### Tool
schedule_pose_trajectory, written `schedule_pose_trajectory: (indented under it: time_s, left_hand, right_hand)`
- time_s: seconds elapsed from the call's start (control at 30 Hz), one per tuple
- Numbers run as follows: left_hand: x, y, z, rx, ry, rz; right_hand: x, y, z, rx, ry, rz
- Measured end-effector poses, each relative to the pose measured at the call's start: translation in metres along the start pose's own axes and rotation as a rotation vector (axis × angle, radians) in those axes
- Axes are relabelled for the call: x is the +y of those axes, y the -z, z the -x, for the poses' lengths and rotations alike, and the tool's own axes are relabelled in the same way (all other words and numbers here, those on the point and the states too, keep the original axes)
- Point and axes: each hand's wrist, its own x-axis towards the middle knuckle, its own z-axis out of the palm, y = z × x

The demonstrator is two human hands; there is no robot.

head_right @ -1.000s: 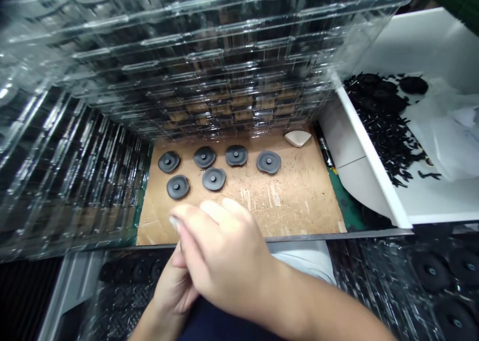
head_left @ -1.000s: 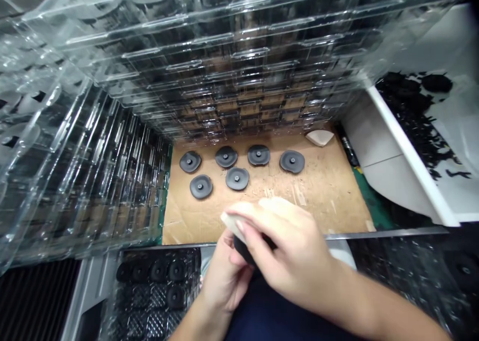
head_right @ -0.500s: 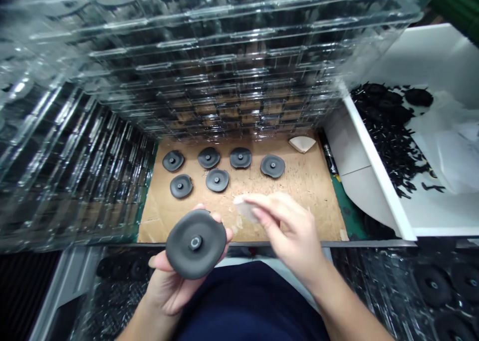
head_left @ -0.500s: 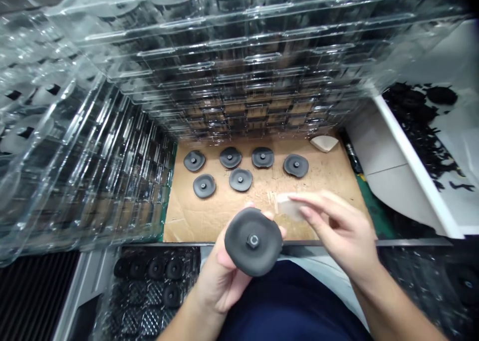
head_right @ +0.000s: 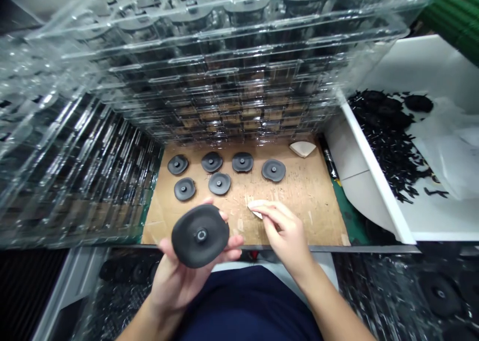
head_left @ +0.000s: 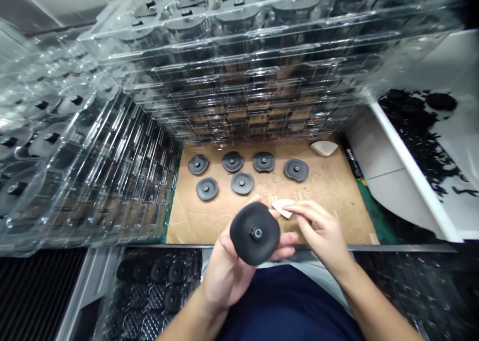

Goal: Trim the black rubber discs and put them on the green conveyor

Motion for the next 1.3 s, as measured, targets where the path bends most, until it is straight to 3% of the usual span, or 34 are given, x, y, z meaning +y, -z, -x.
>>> schedule_pose_trajectory:
  time_s: [0.1, 0.13, 0.23, 0.43, 0.57, 0.87, 1.1, 1.2, 1.3]
  left_hand:
    - [0.001, 0.014, -0.005, -0.094, -0.493, -0.796]
    - [0.002, 0.018, -0.007, -0.109, -0.597, -1.04]
    - [0.003, 0.023, -0.008, -0.059, -0.585, -1.344]
    - [0.006, 0.018, -0.002, 0.013, -0.516, -1.244]
    - [0.009, 0.016, 0.0, -0.012, -0.478, -1.285]
    - [0.013, 0.014, 0.007, -0.093, -0.181, -1.089]
    - [0.016, 0.007, 0.009, -0.188, 0.059, -0.965]
    - [0.013, 0.008, 0.01, -0.199, 0.104, -0.957]
    - [0.009, 0.008, 0.008, -0.204, 0.095, -0.976]
  right_hand:
    - [0.004, -0.001, 0.004, -0.006, -0.015, -0.027]
    - [0.006, -0.001, 0.006, -0.008, -0.026, -0.032]
    - [0.005, 0.002, 0.008, -0.022, -0.061, -0.052]
    - [-0.021, 0.012, 0.002, -0.027, -0.109, -0.166]
    - [-0.04, 0.015, 0.001, -0.062, -0.099, -0.289]
    - [-0.073, 0.024, -0.012, -0.497, -0.287, -0.537]
    - [-0.071, 0.028, -0.016, -0.671, -0.45, -0.892]
    - [-0.069, 0.029, -0.009, -0.668, -0.479, -0.929]
    - [-0.066, 0.029, 0.002, -0.551, -0.48, -0.924]
